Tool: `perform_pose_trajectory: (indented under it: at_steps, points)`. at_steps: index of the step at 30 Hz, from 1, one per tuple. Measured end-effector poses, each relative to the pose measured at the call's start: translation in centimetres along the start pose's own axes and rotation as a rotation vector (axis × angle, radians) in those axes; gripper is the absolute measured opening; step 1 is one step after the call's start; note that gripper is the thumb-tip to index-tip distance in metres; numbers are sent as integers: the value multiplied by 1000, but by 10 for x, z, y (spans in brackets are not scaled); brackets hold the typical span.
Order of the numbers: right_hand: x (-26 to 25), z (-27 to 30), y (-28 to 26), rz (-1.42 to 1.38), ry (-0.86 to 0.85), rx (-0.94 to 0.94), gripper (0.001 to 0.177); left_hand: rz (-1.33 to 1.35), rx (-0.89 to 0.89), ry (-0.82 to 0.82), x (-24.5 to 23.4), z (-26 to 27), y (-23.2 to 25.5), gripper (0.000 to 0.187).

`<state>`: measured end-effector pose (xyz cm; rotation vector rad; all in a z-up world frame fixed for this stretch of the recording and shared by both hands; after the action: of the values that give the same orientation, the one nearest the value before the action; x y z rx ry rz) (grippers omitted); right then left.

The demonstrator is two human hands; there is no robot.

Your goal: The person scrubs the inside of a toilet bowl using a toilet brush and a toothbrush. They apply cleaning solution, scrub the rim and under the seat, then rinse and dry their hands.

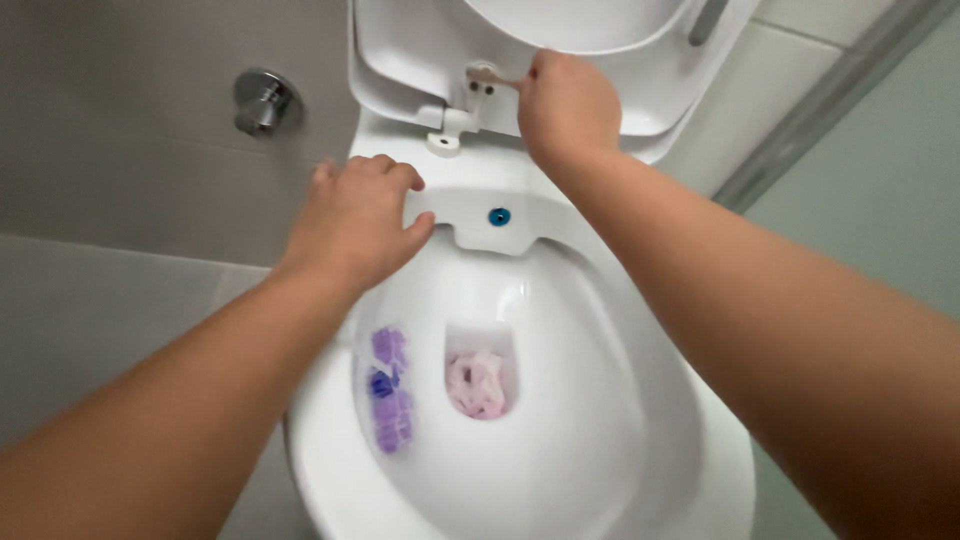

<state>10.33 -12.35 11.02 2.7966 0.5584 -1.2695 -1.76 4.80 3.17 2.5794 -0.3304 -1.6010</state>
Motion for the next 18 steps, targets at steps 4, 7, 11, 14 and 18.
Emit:
perform_pose_trajectory:
  at_steps: [4, 7, 11, 14, 18]
  points:
    - [14, 0, 2, 39, -85, -23, 21, -4, -10, -15, -2, -2, 2, 42]
    - [20, 5, 4, 20, -105, -23, 17, 39, -20, 8, -3, 1, 1, 40]
    - [-2, -6, -12, -12, 45, -110, 19, 26, -42, -27, -2, 2, -1, 41]
    - [1, -5, -21, 103, 14, -120, 16, 27, -41, -41, -1, -2, 2, 42]
    - [47, 31, -16, 91, -291, 80, 18, 42, -33, -5, -4, 0, -1, 41]
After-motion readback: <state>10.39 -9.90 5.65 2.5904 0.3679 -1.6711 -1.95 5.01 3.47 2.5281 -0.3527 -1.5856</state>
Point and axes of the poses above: each hand's wrist, its own z-axis away from the middle knuckle, its own x-axis out of the palm, y = z × x, the point moved 9 cm from there along -z, towards the middle knuckle
